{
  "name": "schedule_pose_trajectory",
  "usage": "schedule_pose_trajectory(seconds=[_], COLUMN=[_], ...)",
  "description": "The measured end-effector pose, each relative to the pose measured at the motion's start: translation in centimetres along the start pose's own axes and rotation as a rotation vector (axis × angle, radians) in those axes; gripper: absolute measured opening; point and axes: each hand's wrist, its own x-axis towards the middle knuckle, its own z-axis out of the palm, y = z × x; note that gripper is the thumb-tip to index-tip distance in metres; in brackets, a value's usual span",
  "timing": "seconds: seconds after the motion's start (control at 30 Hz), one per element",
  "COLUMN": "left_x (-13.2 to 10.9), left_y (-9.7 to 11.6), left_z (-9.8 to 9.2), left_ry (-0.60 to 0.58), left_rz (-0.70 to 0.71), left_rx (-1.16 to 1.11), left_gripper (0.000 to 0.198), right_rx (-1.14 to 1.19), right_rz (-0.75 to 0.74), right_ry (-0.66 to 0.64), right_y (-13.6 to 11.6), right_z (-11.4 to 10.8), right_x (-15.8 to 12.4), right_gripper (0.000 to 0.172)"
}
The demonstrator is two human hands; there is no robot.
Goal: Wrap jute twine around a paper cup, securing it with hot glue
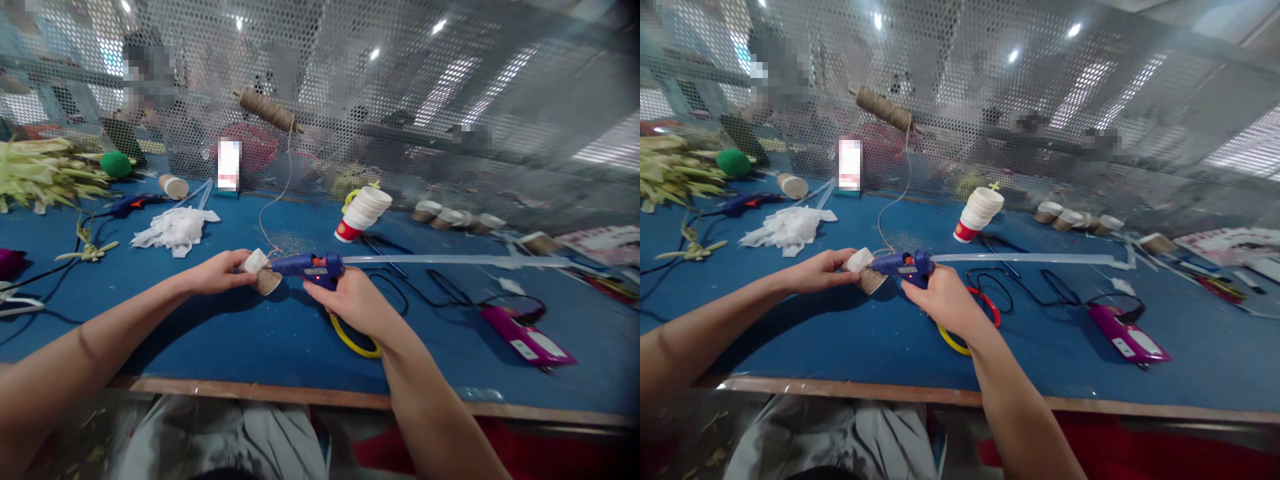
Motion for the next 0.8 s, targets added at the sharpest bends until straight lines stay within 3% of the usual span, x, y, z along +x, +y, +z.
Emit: schedule_pose_trajectory(seconds=[0.8], left_x=[0.0], left_y=[0.3], left_z=[-0.1], left_ry=[-0.048], left_rz=[0.070], left_rx=[0.084], left_gripper=[0.027], right_rx=[-0.018], right_rz=[0.156], right_ry=[-0.047], right_y=[1.0], right_z=[-0.6], right_x=[1.0], right_gripper=[0.034])
